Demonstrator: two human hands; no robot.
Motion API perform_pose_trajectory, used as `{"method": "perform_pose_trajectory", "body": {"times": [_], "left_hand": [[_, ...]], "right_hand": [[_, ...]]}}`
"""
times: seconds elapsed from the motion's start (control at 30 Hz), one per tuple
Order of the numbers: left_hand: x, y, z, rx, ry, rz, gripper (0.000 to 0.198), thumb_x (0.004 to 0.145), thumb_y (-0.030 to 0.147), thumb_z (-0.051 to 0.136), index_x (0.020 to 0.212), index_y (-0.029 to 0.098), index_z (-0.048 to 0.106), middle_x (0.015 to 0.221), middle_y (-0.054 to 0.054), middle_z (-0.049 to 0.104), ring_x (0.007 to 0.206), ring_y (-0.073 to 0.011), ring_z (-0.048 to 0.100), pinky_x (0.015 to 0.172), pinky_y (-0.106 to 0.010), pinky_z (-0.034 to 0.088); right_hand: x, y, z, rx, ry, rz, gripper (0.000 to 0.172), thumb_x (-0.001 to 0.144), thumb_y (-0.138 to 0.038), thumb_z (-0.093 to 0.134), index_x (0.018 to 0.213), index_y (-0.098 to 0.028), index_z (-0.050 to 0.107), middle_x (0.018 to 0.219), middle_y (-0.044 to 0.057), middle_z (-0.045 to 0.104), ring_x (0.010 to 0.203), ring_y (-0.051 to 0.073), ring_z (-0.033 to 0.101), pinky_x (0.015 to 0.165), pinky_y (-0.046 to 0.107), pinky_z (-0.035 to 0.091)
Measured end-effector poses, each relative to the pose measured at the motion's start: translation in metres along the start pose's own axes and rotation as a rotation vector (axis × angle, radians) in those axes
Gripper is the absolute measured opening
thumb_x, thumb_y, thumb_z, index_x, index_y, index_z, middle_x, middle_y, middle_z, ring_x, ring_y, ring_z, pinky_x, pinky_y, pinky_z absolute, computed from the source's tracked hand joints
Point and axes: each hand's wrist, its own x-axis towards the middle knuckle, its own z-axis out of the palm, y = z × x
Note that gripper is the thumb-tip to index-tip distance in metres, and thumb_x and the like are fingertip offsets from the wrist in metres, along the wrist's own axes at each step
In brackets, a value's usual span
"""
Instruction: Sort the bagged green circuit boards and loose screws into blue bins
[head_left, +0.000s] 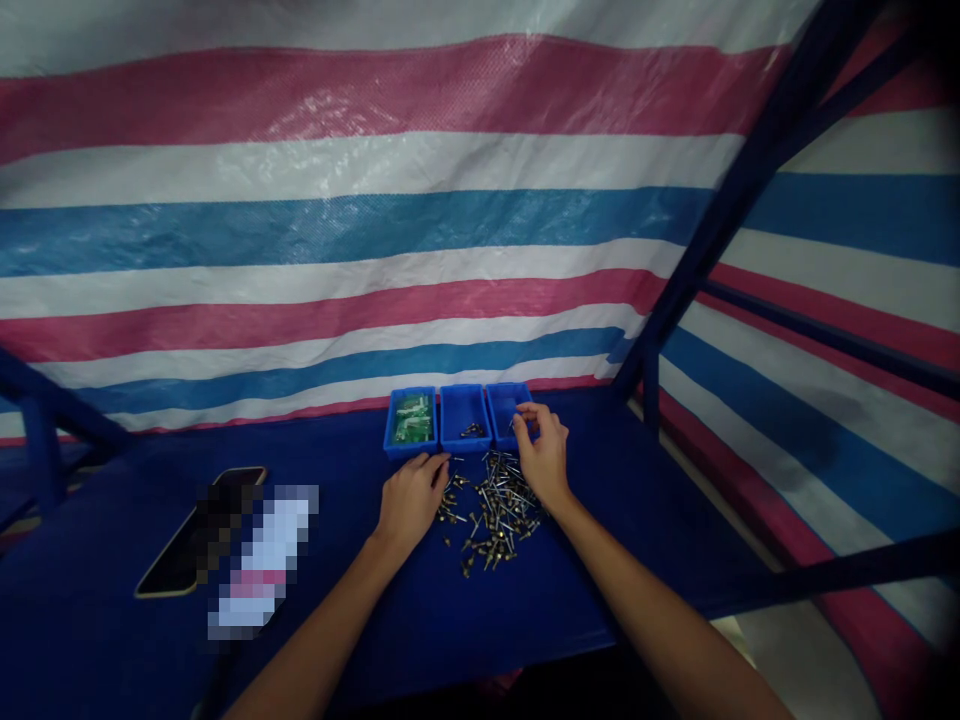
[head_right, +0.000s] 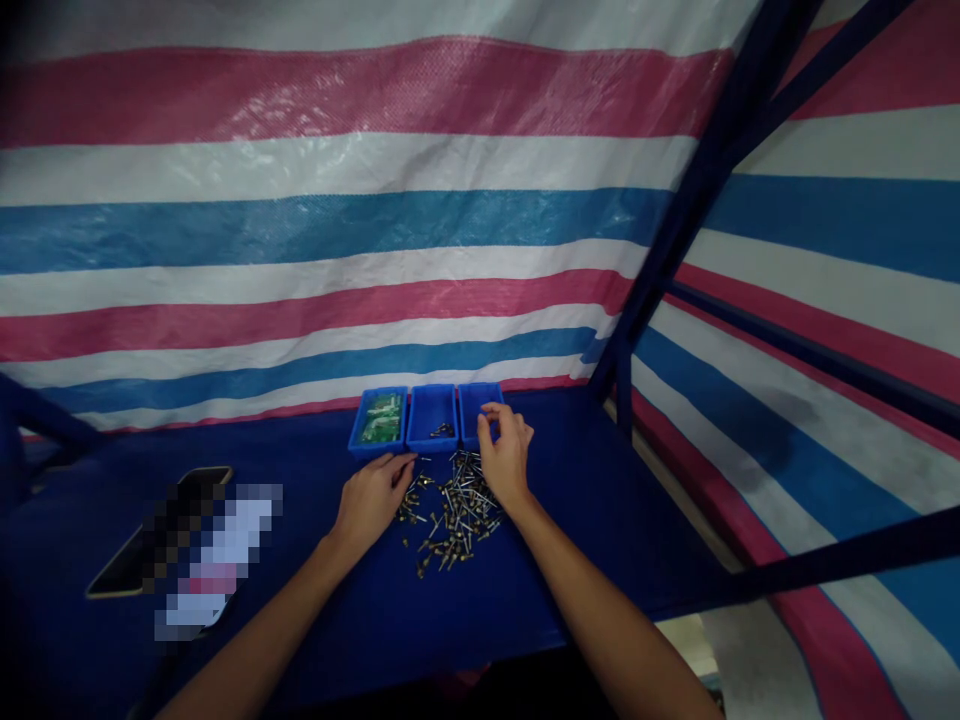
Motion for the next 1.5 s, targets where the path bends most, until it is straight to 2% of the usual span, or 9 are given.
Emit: {"method": "perform_pose_trajectory", "body": {"times": [0.2, 0.43, 0.63, 0.8, 1.03, 1.27, 1.33, 1.5], "left_hand": [[0.000, 0.003, -0.003, 0.008, -0.031, 0.000, 0.032, 0.109, 0.033, 0.048, 0.131, 0.029, 0.071, 0.117, -0.005, 0.077, 0.102, -0.0229, 0.074, 0.082, -0.029, 0.054], [0.001, -0.002, -0.002, -0.045, -0.047, 0.005, 0.022, 0.107, 0.031, 0.053, 0.119, 0.030, 0.072, 0.113, -0.002, 0.078, 0.095, -0.0199, 0.074, 0.073, -0.025, 0.048], [0.001, -0.002, -0.004, -0.039, -0.075, 0.017, 0.019, 0.107, 0.030, 0.052, 0.110, 0.027, 0.071, 0.111, -0.002, 0.077, 0.094, -0.0195, 0.074, 0.072, -0.025, 0.047], [0.002, -0.003, -0.005, 0.010, -0.119, 0.059, 0.018, 0.108, 0.027, 0.049, 0.110, 0.025, 0.067, 0.110, -0.004, 0.076, 0.097, -0.0211, 0.074, 0.073, -0.026, 0.047], [0.002, -0.003, -0.002, 0.020, -0.133, 0.035, 0.019, 0.111, 0.029, 0.042, 0.118, 0.023, 0.058, 0.099, -0.004, 0.077, 0.088, -0.0225, 0.076, 0.070, -0.027, 0.046], [0.002, -0.001, -0.001, -0.042, -0.052, 0.013, 0.022, 0.114, 0.033, 0.033, 0.121, 0.024, 0.051, 0.082, 0.000, 0.073, 0.074, -0.0217, 0.075, 0.064, -0.026, 0.042], [0.003, -0.001, -0.001, -0.067, -0.015, -0.004, 0.021, 0.113, 0.035, 0.034, 0.120, 0.024, 0.051, 0.081, 0.000, 0.072, 0.073, -0.0210, 0.074, 0.064, -0.026, 0.041], [0.001, 0.001, 0.000, -0.146, 0.062, 0.004, 0.023, 0.113, 0.038, 0.035, 0.112, 0.023, 0.052, 0.081, 0.001, 0.070, 0.067, -0.0187, 0.071, 0.064, -0.026, 0.040]], "right_hand": [[0.000, 0.000, 0.000, 0.006, 0.001, -0.005, 0.023, 0.102, -0.037, 0.053, 0.115, -0.023, 0.066, 0.095, 0.004, 0.074, 0.088, 0.025, 0.062, 0.093, 0.041, 0.038], [-0.001, 0.002, 0.001, 0.008, 0.004, -0.003, 0.023, 0.102, -0.037, 0.054, 0.114, -0.023, 0.066, 0.095, 0.004, 0.074, 0.088, 0.025, 0.062, 0.094, 0.042, 0.038], [-0.001, 0.003, 0.002, 0.013, 0.008, -0.007, 0.022, 0.102, -0.037, 0.054, 0.114, -0.023, 0.066, 0.095, 0.004, 0.074, 0.089, 0.025, 0.063, 0.094, 0.041, 0.038], [-0.001, 0.002, 0.002, 0.011, 0.007, -0.002, 0.022, 0.102, -0.037, 0.054, 0.114, -0.024, 0.067, 0.097, 0.004, 0.074, 0.089, 0.025, 0.063, 0.095, 0.041, 0.039], [-0.001, 0.002, 0.002, 0.014, 0.006, -0.006, 0.022, 0.102, -0.037, 0.054, 0.114, -0.023, 0.067, 0.097, 0.004, 0.074, 0.089, 0.025, 0.063, 0.094, 0.041, 0.039], [0.000, -0.001, -0.001, 0.016, 0.011, -0.027, 0.022, 0.102, -0.038, 0.054, 0.111, -0.023, 0.067, 0.096, 0.004, 0.074, 0.088, 0.025, 0.062, 0.093, 0.041, 0.040], [-0.002, -0.004, -0.001, 0.015, -0.032, -0.083, 0.019, 0.102, -0.039, 0.057, 0.107, -0.025, 0.069, 0.092, 0.003, 0.073, 0.087, 0.024, 0.062, 0.091, 0.041, 0.040], [-0.011, -0.013, 0.000, -0.006, -0.289, -0.321, 0.024, 0.105, -0.044, 0.059, 0.096, -0.028, 0.074, 0.081, 0.002, 0.071, 0.085, 0.025, 0.061, 0.091, 0.043, 0.040]]}}
